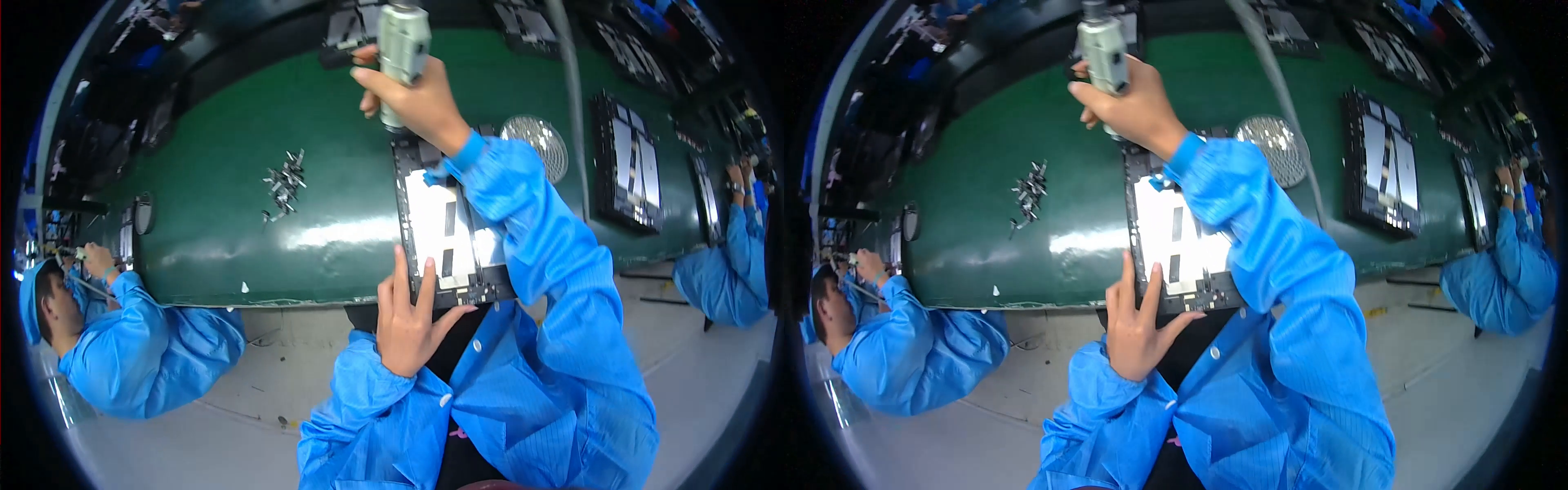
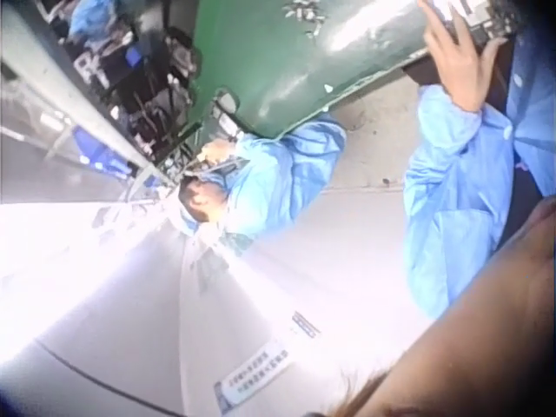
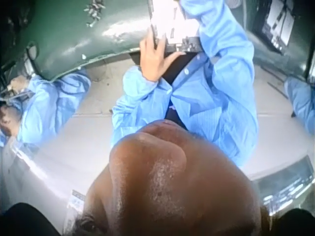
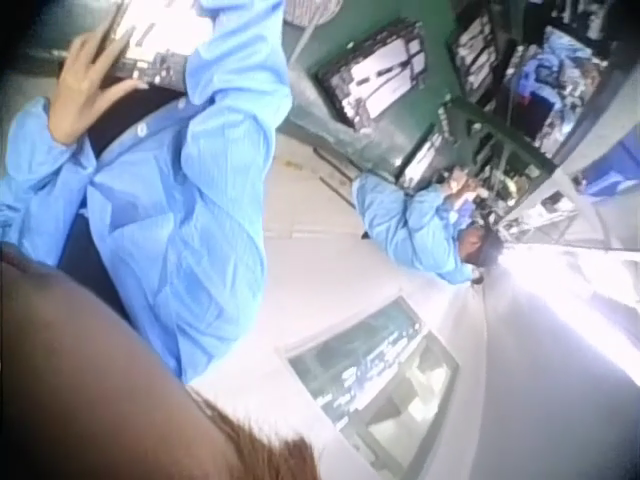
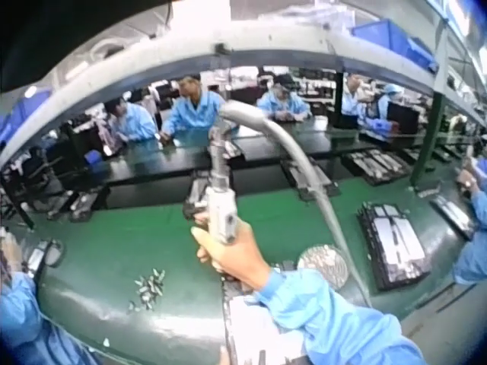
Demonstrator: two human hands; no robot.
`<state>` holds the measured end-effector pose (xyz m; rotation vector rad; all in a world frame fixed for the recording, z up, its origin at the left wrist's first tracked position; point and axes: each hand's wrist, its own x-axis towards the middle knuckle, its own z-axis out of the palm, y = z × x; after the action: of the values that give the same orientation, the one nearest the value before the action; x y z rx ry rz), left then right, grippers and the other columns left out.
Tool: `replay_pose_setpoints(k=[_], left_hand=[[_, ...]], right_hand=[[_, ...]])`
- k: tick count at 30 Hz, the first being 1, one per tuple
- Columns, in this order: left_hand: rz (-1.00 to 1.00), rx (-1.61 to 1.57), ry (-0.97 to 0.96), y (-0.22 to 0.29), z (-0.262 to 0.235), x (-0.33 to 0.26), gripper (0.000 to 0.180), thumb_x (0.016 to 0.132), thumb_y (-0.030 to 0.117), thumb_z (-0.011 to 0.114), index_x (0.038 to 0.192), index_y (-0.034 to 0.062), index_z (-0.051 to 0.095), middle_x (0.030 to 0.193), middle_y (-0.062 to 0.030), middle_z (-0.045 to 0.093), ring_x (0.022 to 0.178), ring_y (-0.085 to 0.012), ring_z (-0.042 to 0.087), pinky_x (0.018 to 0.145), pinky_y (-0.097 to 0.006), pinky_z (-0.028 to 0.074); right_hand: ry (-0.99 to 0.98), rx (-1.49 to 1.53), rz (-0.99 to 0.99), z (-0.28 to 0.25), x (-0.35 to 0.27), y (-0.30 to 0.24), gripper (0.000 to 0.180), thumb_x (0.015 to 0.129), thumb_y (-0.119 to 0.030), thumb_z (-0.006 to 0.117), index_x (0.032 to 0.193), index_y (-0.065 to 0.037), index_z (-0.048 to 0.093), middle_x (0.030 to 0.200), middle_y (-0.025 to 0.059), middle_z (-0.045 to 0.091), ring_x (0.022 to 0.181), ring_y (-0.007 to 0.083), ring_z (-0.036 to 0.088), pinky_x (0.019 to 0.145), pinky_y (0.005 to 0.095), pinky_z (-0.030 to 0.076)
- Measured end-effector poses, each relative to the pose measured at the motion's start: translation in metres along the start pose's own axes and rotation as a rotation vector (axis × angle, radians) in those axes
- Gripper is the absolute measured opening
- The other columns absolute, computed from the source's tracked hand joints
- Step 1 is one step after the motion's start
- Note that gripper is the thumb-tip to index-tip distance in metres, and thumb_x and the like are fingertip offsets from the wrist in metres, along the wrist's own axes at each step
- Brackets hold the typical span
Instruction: The person assembles tablets by positioning metal brackets onto each tablet housing by hand, fastening screws using an electric screwdriver, and sliding the tablets along the conveyor line.
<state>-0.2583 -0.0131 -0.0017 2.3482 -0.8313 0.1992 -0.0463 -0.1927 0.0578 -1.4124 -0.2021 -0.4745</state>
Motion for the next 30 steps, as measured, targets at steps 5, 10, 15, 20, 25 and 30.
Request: replay_pose_setpoints(k=[5, 10, 15, 20, 25, 30], left_hand=[[0.009, 0.104, 0.051, -0.007, 0.008, 0.039, 0.083, 0.075, 0.040, 0.086, 0.135, -0.0083, 0.055, 0.143, -0.0446, 0.038, 0.100, -0.0449, 0.052, 0.087, -0.047, 0.050], [0.121, 0.174, 0.082, -0.045, 0.017, 0.115, 0.080, 0.076, 0.043, 0.084, 0.131, -0.0091, 0.058, 0.140, -0.0437, 0.041, 0.106, -0.0465, 0.052, 0.091, -0.050, 0.050], [0.162, 0.170, 0.049, -0.057, 0.023, 0.148, 0.078, 0.074, 0.043, 0.086, 0.129, -0.0064, 0.061, 0.139, -0.0390, 0.046, 0.112, -0.0471, 0.053, 0.095, -0.049, 0.050], [0.123, 0.178, 0.057, -0.069, 0.030, 0.192, 0.075, 0.076, 0.043, 0.086, 0.128, -0.0052, 0.062, 0.137, -0.0393, 0.049, 0.116, -0.0488, 0.053, 0.100, -0.050, 0.048], [0.150, 0.235, 0.058, -0.098, 0.056, 0.269, 0.078, 0.079, 0.054, 0.079, 0.128, -0.0040, 0.062, 0.133, -0.0423, 0.049, 0.116, -0.0543, 0.052, 0.098, -0.050, 0.049], [0.109, 0.297, 0.069, -0.126, 0.077, 0.349, 0.082, 0.079, 0.066, 0.072, 0.127, 0.0002, 0.065, 0.132, -0.0354, 0.055, 0.117, -0.0502, 0.054, 0.100, -0.050, 0.049]], right_hand=[[0.095, -0.121, -0.218, -0.050, -0.004, -0.066, 0.022, 0.093, -0.009, 0.067, 0.111, 0.003, 0.069, 0.071, 0.0101, 0.069, 0.064, 0.0180, 0.069, 0.060, 0.0327, 0.058], [0.246, -0.131, -0.119, -0.106, -0.025, -0.111, 0.024, 0.089, -0.004, 0.063, 0.109, 0.009, 0.067, 0.088, 0.0149, 0.071, 0.065, 0.0193, 0.069, 0.055, 0.0313, 0.057], [0.295, -0.222, -0.172, -0.144, -0.040, -0.108, 0.020, 0.087, 0.000, 0.063, 0.105, 0.009, 0.065, 0.116, 0.0183, 0.066, 0.068, 0.0194, 0.069, 0.052, 0.0299, 0.057], [0.298, -0.196, -0.154, -0.151, -0.039, -0.108, 0.019, 0.087, 0.003, 0.062, 0.105, 0.009, 0.064, 0.119, 0.0195, 0.065, 0.068, 0.0193, 0.069, 0.052, 0.0291, 0.058], [0.297, -0.219, -0.145, -0.154, -0.039, -0.102, 0.025, 0.088, 0.002, 0.061, 0.113, 0.008, 0.063, 0.111, 0.0153, 0.067, 0.071, 0.0185, 0.070, 0.052, 0.0283, 0.058], [0.315, -0.199, -0.112, -0.149, -0.043, -0.102, 0.028, 0.088, 0.005, 0.060, 0.116, 0.008, 0.062, 0.108, 0.0144, 0.066, 0.071, 0.0179, 0.069, 0.052, 0.0285, 0.058]])
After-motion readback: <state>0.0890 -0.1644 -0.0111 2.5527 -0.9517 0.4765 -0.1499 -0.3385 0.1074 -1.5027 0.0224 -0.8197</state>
